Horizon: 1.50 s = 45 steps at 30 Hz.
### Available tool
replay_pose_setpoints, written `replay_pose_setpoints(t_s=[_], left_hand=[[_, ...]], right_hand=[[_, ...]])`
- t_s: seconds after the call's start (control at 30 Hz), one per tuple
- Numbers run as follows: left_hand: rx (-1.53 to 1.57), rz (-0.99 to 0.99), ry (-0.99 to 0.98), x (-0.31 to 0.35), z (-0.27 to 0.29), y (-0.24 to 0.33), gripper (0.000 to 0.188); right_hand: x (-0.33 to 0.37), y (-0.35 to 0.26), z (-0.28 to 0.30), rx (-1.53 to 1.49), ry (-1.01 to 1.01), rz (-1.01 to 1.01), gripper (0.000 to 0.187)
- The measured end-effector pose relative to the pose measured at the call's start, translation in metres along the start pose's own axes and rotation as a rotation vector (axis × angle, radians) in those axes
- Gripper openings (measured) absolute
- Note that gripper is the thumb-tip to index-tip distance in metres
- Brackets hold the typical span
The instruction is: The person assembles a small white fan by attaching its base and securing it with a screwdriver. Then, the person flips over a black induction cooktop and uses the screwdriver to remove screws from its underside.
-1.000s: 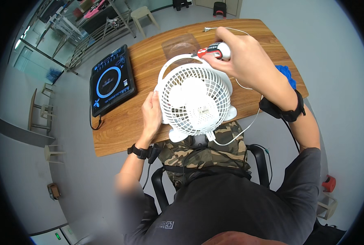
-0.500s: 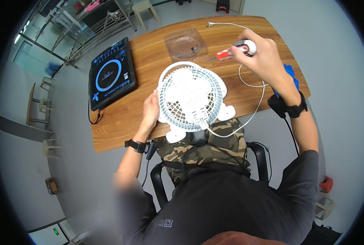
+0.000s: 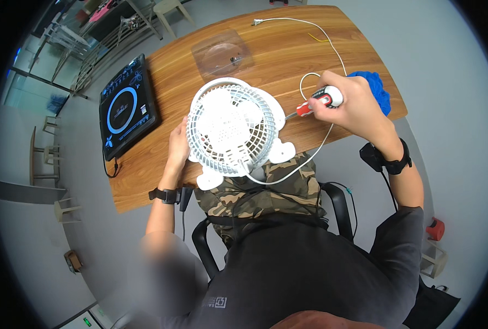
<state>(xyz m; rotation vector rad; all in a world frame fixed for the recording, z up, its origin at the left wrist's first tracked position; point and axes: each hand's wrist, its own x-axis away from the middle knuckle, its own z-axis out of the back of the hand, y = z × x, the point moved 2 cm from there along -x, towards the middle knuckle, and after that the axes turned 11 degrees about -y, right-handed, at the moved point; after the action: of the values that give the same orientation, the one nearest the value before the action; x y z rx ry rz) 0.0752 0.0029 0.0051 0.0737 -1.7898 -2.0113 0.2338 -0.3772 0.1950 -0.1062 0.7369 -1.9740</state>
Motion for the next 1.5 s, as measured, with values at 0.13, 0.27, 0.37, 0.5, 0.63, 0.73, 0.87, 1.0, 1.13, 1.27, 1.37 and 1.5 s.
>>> replay_pose_setpoints(t_s=[0.13,0.27,0.37,0.5,0.63,0.73,0.87,1.0,1.13,1.27,1.37,1.5], left_hand=[[0.049,-0.009,-0.023,-0.003,0.005,-0.013,0.057],[-0.01,0.043,-0.022,0.0,0.008,-0.013,0.056],[0.077,0.039,-0.029,0.004,-0.001,-0.002,0.055],[0.043,0.068,0.002,0.003,0.004,-0.01,0.054],[-0.027,0.064,0.018,0.0,0.009,-0.019,0.059],[-0.055,0.066,0.008,0.0,0.008,-0.018,0.062],[-0.079,0.059,0.012,0.002,0.007,-0.015,0.063],[-0.062,0.042,-0.015,0.002,0.007,-0.014,0.064],[-0.096,0.025,-0.009,0.005,0.003,-0.006,0.063],[-0.045,0.028,-0.007,0.001,0.001,-0.008,0.063],[-0.033,0.031,-0.026,-0.004,0.006,-0.012,0.061],[-0.095,0.039,-0.02,0.0,-0.001,0.01,0.061]], right_hand=[[-0.007,0.007,-0.012,-0.003,-0.018,0.076,0.031],[-0.014,0.006,-0.013,0.016,-0.061,0.094,0.03],[-0.015,0.002,-0.011,0.029,-0.069,0.086,0.03],[-0.025,0.003,-0.012,0.044,-0.027,0.171,0.03],[-0.03,-0.003,-0.011,0.082,-0.074,0.186,0.03],[-0.033,-0.006,-0.011,0.1,-0.092,0.185,0.031],[-0.034,-0.011,-0.012,0.123,-0.126,0.174,0.031],[-0.034,-0.011,-0.016,0.144,-0.131,0.182,0.033],[-0.037,-0.01,-0.02,0.126,-0.15,0.148,0.035],[-0.04,-0.004,-0.023,0.078,-0.175,0.15,0.034],[-0.038,-0.003,-0.023,0.036,-0.241,0.112,0.033],[-0.031,0.001,-0.019,0.003,-0.32,0.076,0.033]])
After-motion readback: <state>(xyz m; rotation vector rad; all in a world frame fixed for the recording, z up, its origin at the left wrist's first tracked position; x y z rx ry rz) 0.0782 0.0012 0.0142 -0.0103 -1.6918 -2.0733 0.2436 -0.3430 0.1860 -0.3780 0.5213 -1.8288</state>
